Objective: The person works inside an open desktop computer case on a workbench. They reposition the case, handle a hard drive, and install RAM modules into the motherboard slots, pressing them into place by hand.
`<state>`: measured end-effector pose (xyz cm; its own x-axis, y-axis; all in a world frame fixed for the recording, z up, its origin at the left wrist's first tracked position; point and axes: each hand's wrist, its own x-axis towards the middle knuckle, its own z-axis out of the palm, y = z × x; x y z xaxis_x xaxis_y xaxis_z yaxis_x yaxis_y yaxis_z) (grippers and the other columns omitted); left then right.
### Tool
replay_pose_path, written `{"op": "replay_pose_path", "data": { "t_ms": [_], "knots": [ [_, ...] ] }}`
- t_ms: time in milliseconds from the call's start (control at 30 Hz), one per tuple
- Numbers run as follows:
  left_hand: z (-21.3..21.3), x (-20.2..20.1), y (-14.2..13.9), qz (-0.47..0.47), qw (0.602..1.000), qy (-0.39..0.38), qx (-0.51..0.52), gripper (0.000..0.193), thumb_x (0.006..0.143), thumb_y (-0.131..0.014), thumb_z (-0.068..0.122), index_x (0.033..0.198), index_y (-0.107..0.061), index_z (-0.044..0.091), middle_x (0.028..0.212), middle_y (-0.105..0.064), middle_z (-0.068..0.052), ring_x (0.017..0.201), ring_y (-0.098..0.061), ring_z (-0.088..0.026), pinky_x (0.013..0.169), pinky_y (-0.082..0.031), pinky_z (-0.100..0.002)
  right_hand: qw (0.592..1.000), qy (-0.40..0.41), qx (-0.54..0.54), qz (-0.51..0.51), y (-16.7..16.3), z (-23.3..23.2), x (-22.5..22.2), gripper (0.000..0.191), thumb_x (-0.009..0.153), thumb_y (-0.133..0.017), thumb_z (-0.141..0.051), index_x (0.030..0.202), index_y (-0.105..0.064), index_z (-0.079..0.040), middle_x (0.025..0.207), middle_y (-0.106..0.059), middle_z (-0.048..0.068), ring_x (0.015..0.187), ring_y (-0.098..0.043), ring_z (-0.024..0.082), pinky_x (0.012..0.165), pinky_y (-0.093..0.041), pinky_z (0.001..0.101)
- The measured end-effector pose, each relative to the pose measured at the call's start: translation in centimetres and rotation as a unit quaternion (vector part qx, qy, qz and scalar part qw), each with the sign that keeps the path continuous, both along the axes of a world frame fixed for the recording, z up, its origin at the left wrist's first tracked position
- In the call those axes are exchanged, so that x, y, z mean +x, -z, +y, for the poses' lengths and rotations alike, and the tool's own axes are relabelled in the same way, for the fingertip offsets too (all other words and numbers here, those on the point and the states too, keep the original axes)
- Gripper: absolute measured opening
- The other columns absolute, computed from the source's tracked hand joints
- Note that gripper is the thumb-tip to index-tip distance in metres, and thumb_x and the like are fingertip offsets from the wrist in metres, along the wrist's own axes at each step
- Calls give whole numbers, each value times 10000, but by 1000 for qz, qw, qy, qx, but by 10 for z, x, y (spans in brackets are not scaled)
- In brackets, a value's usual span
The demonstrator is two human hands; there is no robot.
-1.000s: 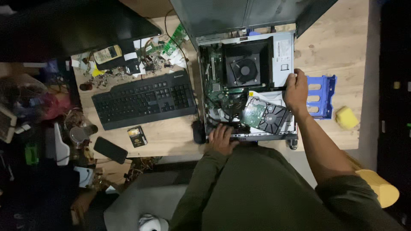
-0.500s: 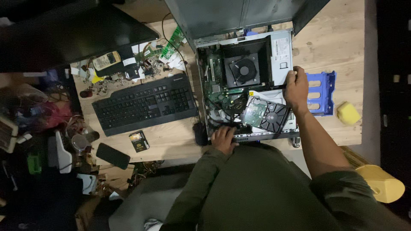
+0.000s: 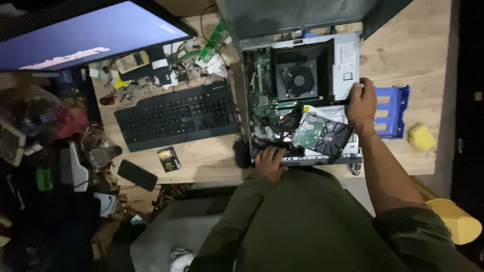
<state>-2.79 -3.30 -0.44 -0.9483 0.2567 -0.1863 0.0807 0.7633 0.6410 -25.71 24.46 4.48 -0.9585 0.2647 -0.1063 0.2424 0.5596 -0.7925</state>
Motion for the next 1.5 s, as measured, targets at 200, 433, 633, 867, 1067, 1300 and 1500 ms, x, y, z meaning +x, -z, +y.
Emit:
{"op": "replay_pose_path", "data": {
  "t_ms": [200,433,633,867,1067,1300,1500],
  "knots": [
    [-18,-22,-14,-82,990,-17,115,607,947,-769,270,1466,-503,101,1386,-510,-198,1289,-479,-408,1055,-405,-588,911,-221,332,106,26,7,-3,96,1077,-556,-52,1084,-528,39,1181,-612,285,1127,-589,413,1065,-483,496],
    [-125,-51,-9,79,946,-279,148,262,1046,-615,215,1219,-702,39,1191,-703,-208,1040,-654,-378,918,-556,-490,994,-19,-107,-6,10,3,12,390,1129,-557,-171,1447,-537,53,1145,-626,113,980,-580,172,857,-483,333],
    [-220,-14,-3,-10,935,-347,78,311,1052,-577,223,1299,-670,56,1247,-695,-187,1130,-677,-356,983,-562,-463,991,131,-16,-2,7,9,150,392,1063,-578,-92,1424,-570,61,1174,-635,154,1023,-597,202,897,-481,340],
    [-276,55,3,-89,982,-152,67,303,1036,-576,283,1203,-738,89,1288,-678,-193,1169,-638,-386,1023,-496,-491,961,241,2,-137,18,-110,331,359,1011,-542,-57,1339,-637,52,1197,-674,205,1064,-622,266,948,-477,360],
    [-332,54,10,-51,959,-271,-64,194,1052,-562,151,1099,-687,11,1107,-692,-208,1064,-667,-322,999,-535,-488,971,44,-81,-219,38,-188,397,356,976,-530,-50,1288,-675,44,1220,-700,235,1095,-639,317,973,-476,371],
    [-413,3,4,51,920,-313,-229,567,926,-666,276,1388,-529,-24,1475,-411,-324,1303,-490,-507,1066,-421,-614,966,-65,-11,-250,15,-204,352,328,1013,-567,-118,1293,-675,15,1277,-669,191,1157,-619,343,957,-465,408],
    [-370,31,9,26,975,-215,-41,330,1004,-569,240,1256,-679,57,1343,-605,-231,1158,-586,-450,983,-520,-572,974,53,-103,-194,-29,-213,325,272,1021,-613,-133,1261,-704,-44,1139,-729,119,930,-629,262,801,-504,374]
  ]
}}
